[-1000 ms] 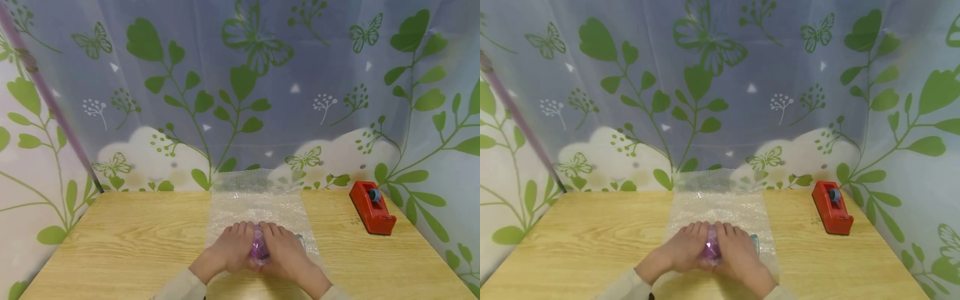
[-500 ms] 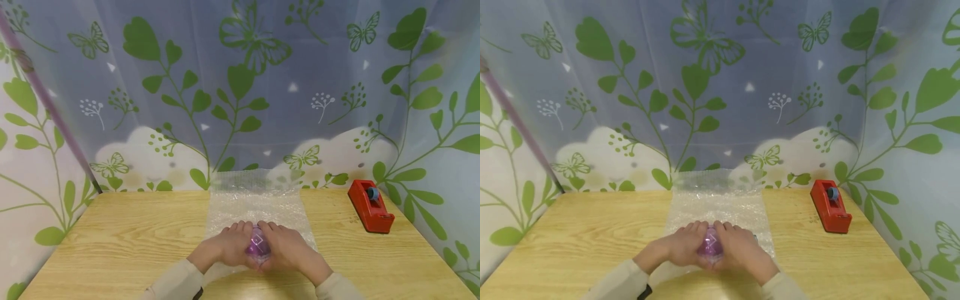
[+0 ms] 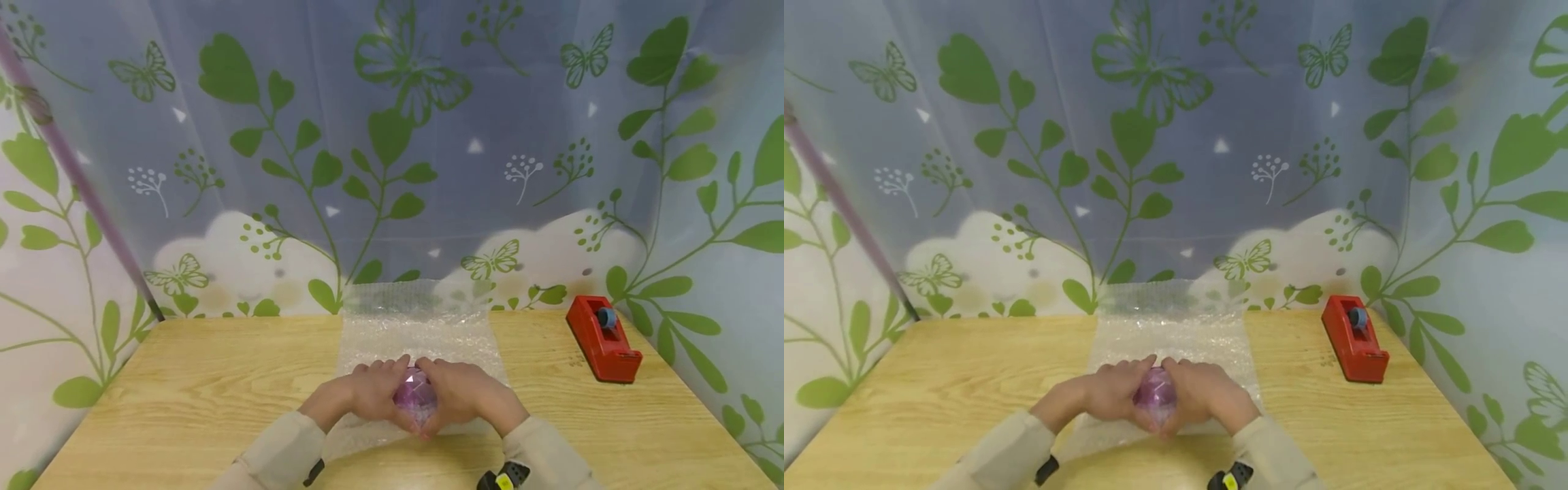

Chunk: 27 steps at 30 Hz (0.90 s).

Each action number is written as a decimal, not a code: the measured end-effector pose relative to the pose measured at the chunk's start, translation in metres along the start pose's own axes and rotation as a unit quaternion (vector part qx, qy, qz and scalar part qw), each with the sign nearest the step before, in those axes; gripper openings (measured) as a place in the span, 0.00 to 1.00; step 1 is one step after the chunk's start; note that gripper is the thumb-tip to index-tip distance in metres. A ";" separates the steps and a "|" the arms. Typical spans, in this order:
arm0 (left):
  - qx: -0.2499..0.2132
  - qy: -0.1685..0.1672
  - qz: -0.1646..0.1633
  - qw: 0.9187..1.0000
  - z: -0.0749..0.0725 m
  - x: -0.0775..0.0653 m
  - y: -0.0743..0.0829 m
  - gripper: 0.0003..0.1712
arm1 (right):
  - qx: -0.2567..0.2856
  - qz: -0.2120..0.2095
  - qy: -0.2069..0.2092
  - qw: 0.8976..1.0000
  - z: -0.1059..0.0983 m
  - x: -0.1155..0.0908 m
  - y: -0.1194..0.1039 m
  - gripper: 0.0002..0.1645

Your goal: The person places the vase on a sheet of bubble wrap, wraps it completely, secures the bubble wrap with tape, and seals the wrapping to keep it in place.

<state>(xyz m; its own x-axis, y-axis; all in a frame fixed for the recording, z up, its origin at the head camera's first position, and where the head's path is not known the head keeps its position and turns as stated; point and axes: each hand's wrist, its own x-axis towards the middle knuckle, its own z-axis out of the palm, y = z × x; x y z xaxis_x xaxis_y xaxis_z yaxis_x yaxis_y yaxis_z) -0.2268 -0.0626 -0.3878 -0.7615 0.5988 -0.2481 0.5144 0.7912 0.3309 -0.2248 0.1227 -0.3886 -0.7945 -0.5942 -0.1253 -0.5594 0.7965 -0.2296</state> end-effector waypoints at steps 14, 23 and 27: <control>0.269 0.171 -0.008 0.948 0.013 -0.015 0.035 0.50 | 0.033 0.026 -0.057 0.997 -0.006 0.011 0.006 0.52; 0.330 0.260 -0.067 0.905 0.041 -0.018 0.049 0.53 | 0.060 0.024 -0.075 0.995 -0.010 0.015 0.006 0.48; 0.328 0.284 -0.071 0.898 0.049 -0.016 0.046 0.57 | 0.078 0.022 -0.079 0.994 -0.010 0.017 0.008 0.49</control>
<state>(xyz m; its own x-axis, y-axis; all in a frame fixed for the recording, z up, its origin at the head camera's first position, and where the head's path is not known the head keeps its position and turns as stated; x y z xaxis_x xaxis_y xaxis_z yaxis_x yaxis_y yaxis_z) -0.1719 -0.0294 -0.4138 -0.8200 0.4740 0.3207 0.3768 0.8689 -0.3209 -0.2449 0.1204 -0.3830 -0.7629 -0.5797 -0.2862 -0.4721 0.8020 -0.3658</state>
